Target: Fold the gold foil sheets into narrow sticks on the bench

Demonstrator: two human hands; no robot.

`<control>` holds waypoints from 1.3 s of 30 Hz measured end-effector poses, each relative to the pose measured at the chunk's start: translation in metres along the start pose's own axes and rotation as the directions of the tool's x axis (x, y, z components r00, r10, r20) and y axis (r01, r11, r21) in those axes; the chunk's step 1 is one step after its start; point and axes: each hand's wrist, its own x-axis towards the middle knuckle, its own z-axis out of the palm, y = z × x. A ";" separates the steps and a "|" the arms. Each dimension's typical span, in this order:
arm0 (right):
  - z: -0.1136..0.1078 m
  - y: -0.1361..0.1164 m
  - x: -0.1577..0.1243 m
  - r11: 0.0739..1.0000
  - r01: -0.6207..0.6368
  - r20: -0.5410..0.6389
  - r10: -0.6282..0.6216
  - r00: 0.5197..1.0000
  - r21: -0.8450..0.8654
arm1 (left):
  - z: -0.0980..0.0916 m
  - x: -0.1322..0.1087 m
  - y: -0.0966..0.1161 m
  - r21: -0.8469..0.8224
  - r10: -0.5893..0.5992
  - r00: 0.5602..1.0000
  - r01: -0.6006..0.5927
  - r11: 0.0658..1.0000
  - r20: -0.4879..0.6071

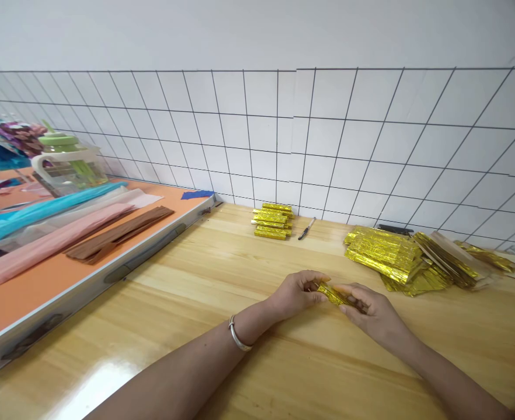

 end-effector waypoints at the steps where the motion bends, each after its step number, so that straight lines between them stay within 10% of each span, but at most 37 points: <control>1: -0.001 -0.001 0.000 1.000 -0.003 0.002 0.003 1.000 0.000 | 0.000 0.000 0.000 0.029 0.023 1.000 -0.023 0.999 -0.004; 7: -0.010 -0.007 0.003 0.995 -0.033 -0.197 0.015 0.980 -0.089 | 0.001 0.001 0.000 0.003 0.079 0.987 -0.079 0.997 -0.141; 15: -0.018 -0.007 0.008 1.000 -0.026 -0.582 0.025 0.813 0.006 | 0.016 -0.005 0.018 -0.340 -0.107 0.932 -0.018 0.940 -0.346; 27: -0.017 -0.012 0.006 0.973 0.037 -0.516 0.089 0.852 0.230 | 0.027 -0.013 0.018 -0.387 -0.180 0.912 0.025 0.922 -0.369; 39: -0.016 -0.012 0.004 0.962 0.053 -0.475 0.084 0.876 0.268 | 0.034 -0.015 0.012 -0.019 -0.148 0.971 0.147 0.989 -0.187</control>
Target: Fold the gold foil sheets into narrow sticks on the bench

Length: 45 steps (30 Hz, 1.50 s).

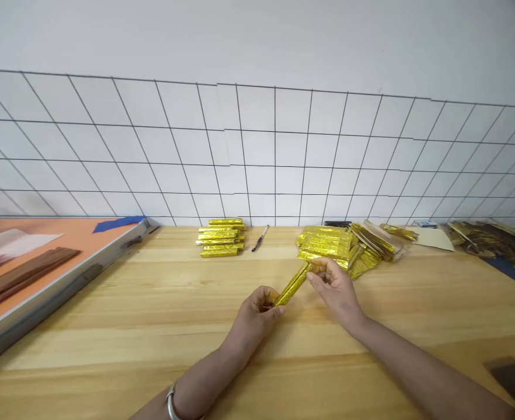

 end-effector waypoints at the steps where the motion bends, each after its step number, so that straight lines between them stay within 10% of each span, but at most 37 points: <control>1: 0.001 -0.001 -0.001 1.000 -0.004 0.003 0.004 1.000 -0.006 | 0.000 0.000 -0.001 0.045 0.008 1.000 -0.008 0.999 0.010; 15: 0.005 -0.004 -0.010 0.978 0.056 0.066 -0.043 0.997 -0.199 | 0.001 -0.006 0.000 0.444 0.047 0.990 -0.102 0.890 0.134; 26: 0.009 -0.003 -0.014 0.980 0.100 0.162 -0.072 0.984 -0.171 | 0.000 -0.008 0.009 0.375 0.249 0.961 -0.275 0.885 0.117; 34: 0.013 -0.017 -0.018 0.938 0.263 0.231 -0.210 0.950 -0.227 | -0.006 -0.012 0.038 0.456 0.533 0.831 -0.540 0.708 0.156; 45: 0.014 -0.030 -0.024 0.893 0.372 0.285 -0.299 0.911 -0.254 | -0.003 -0.024 0.047 0.544 0.542 0.824 -0.536 0.646 0.167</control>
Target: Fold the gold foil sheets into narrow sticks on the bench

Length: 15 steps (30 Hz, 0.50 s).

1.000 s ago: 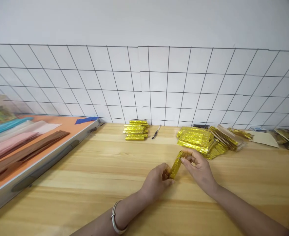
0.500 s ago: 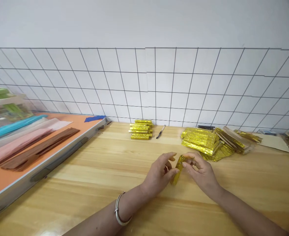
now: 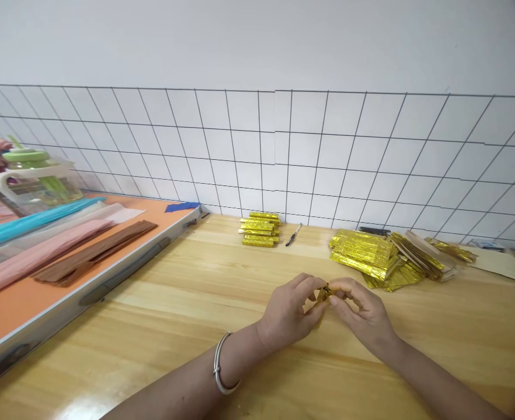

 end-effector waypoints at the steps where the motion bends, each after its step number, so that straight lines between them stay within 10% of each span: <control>1: 0.000 -0.001 0.000 1.000 0.003 0.004 -0.003 1.000 0.005 | 0.000 0.000 0.001 0.014 -0.004 1.000 0.003 1.000 0.004; 15: -0.005 -0.008 0.006 1.000 0.008 0.003 -0.008 1.000 0.021 | 0.004 -0.004 0.000 -0.051 -0.003 1.000 0.002 0.999 -0.017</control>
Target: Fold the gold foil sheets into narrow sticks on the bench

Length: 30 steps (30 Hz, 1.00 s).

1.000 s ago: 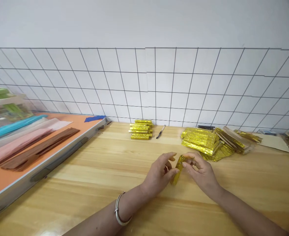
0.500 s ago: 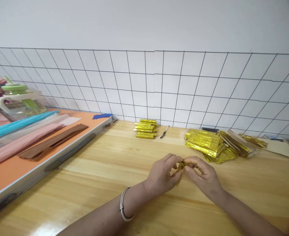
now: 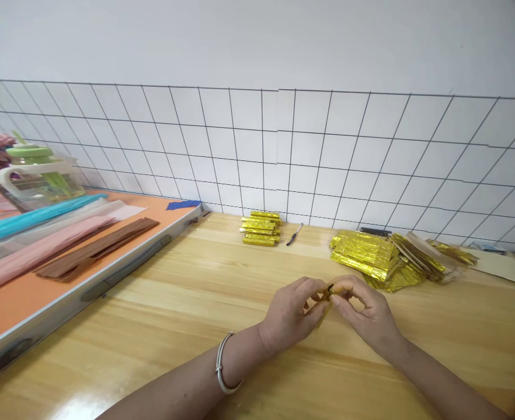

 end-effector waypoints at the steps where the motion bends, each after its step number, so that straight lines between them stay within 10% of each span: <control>1: -0.001 0.000 0.000 1.000 -0.001 0.006 0.001 1.000 0.004 | 0.000 0.000 0.000 -0.005 0.006 1.000 -0.006 1.000 0.005; 30: -0.012 0.006 0.006 0.995 0.101 0.125 -0.100 0.987 -0.008 | -0.008 0.006 0.004 0.171 0.071 0.996 -0.080 0.982 0.058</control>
